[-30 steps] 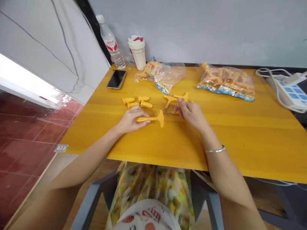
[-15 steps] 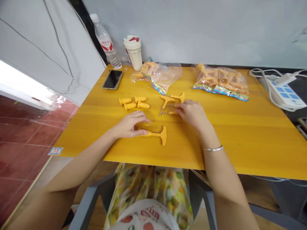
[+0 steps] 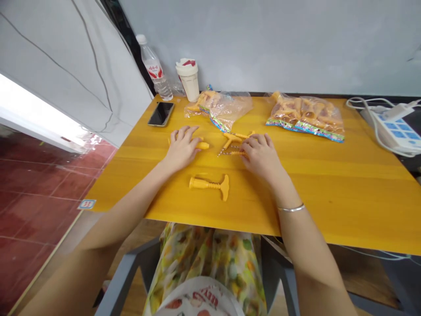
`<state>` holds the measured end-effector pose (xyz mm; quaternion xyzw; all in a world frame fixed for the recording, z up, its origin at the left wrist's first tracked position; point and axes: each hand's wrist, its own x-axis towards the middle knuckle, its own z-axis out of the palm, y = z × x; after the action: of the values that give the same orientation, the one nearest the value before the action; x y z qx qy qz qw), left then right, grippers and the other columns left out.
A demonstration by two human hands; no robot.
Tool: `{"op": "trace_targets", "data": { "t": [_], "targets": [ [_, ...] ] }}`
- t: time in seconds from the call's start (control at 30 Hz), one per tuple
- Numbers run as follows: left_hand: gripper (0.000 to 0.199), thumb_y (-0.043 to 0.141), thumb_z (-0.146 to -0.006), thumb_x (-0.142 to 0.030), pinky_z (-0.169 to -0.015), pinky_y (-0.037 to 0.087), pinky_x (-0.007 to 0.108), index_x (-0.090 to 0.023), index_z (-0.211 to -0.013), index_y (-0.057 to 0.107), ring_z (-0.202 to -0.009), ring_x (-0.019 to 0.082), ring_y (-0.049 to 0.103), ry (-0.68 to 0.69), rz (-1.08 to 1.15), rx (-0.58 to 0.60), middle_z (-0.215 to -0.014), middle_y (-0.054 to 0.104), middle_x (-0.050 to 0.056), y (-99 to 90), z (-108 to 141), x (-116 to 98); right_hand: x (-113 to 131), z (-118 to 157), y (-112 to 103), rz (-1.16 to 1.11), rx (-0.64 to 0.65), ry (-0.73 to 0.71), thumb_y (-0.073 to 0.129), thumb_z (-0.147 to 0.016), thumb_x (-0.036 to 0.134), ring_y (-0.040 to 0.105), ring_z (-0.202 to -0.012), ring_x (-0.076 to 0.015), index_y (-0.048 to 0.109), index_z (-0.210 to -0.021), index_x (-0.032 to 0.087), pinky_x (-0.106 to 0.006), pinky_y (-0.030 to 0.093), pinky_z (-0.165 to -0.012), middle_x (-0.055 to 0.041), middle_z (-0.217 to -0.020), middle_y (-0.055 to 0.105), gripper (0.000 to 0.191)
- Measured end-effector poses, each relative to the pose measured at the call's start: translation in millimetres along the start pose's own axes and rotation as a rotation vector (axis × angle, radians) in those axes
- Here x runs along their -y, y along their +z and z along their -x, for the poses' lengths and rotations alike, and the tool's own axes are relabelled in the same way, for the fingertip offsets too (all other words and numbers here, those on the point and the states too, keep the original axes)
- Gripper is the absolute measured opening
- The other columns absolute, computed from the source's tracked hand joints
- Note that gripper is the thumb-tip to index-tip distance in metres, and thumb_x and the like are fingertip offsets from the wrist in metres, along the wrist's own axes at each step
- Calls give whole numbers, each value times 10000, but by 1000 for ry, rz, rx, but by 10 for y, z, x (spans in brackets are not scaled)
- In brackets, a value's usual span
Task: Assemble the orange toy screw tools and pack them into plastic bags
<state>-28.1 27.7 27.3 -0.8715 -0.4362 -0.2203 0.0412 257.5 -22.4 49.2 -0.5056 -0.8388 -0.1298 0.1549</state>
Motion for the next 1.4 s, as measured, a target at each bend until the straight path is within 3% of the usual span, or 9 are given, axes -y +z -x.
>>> {"op": "trace_targets", "data": {
  "t": [0.1, 0.17, 0.27, 0.33, 0.5, 0.73, 0.97, 1.23, 1.4],
  "targets": [
    [269, 502, -955, -247, -989, 404, 518, -159, -1191, 597, -1220, 355, 521, 13, 102, 23, -1307, 600, 189, -55, -74, -89, -17, 17, -49, -21, 16, 20, 556, -898, 248, 548, -1181, -352, 727, -996, 221, -557, 388, -1015, -112, -1100, 721, 199],
    [313, 453, -980, -263, -929, 432, 457, -131, -1238, 569, -1121, 323, 561, 28, 156, 53, -1193, 637, 178, -76, -76, -128, -37, 29, -96, -42, 87, 34, 554, -903, 260, 594, -1095, -333, 724, -984, 211, -518, 429, -965, -112, -1067, 724, 194],
    [350, 405, -995, -244, -908, 420, 422, -134, -1296, 544, -1098, 302, 556, 78, 181, 77, -1189, 635, 163, -91, -8, -124, -49, 29, -163, -91, 170, 42, 529, -926, 269, 641, -921, -277, 711, -1026, 202, -424, 478, -827, -106, -1041, 724, 218],
    [353, 406, -994, -241, -904, 411, 415, -140, -1304, 543, -1087, 295, 554, 89, 188, 92, -1189, 641, 148, -97, 49, -97, -31, 14, -190, -101, 119, 57, 512, -941, 283, 642, -926, -273, 698, -1075, 201, -397, 477, -790, -113, -1075, 715, 243],
    [335, 434, -989, -278, -920, 404, 416, -143, -1266, 567, -1082, 290, 554, 79, 235, 117, -1168, 658, 138, -81, 109, -74, 43, -29, -178, -63, -51, 38, 473, -975, 304, 595, -1065, -298, 691, -1086, 216, -416, 463, -861, -121, -1146, 689, 260],
    [337, 460, -991, -317, -931, 415, 421, -148, -1260, 574, -1085, 293, 578, 58, 304, 91, -1149, 670, 133, -69, 108, -137, 133, -53, -96, -64, -50, -32, 481, -985, 299, 561, -1122, -302, 695, -1113, 243, -448, 462, -904, -123, -1218, 662, 255],
    [334, 536, -977, -393, -955, 478, 401, -177, -1210, 637, -1064, 257, 651, 180, 499, 72, -1139, 710, 109, -14, 126, -202, 298, -67, -9, -173, -52, -115, 514, -969, 273, 551, -1131, -297, 688, -1124, 259, -468, 488, -912, -111, -1249, 647, 234],
    [270, 676, -882, -372, -922, 556, 334, -171, -1057, 724, -961, 208, 730, 35, 822, 57, -1041, 773, 69, 29, 137, -233, 412, -70, -5, -327, -72, -140, 522, -963, 314, 579, -1138, -300, 683, -1098, 247, -503, 493, -959, -115, -1217, 678, 220],
    [309, 719, -833, -420, -907, 561, 328, -159, -996, 749, -938, 204, 725, -61, 911, 48, -1005, 777, 70, 36, 97, -167, 383, -46, -42, -636, -177, -65, 321, -999, 186, 602, -1239, -236, 605, -1260, 243, -470, 497, -1026, -124, -1333, 640, 389]
  ]
}}
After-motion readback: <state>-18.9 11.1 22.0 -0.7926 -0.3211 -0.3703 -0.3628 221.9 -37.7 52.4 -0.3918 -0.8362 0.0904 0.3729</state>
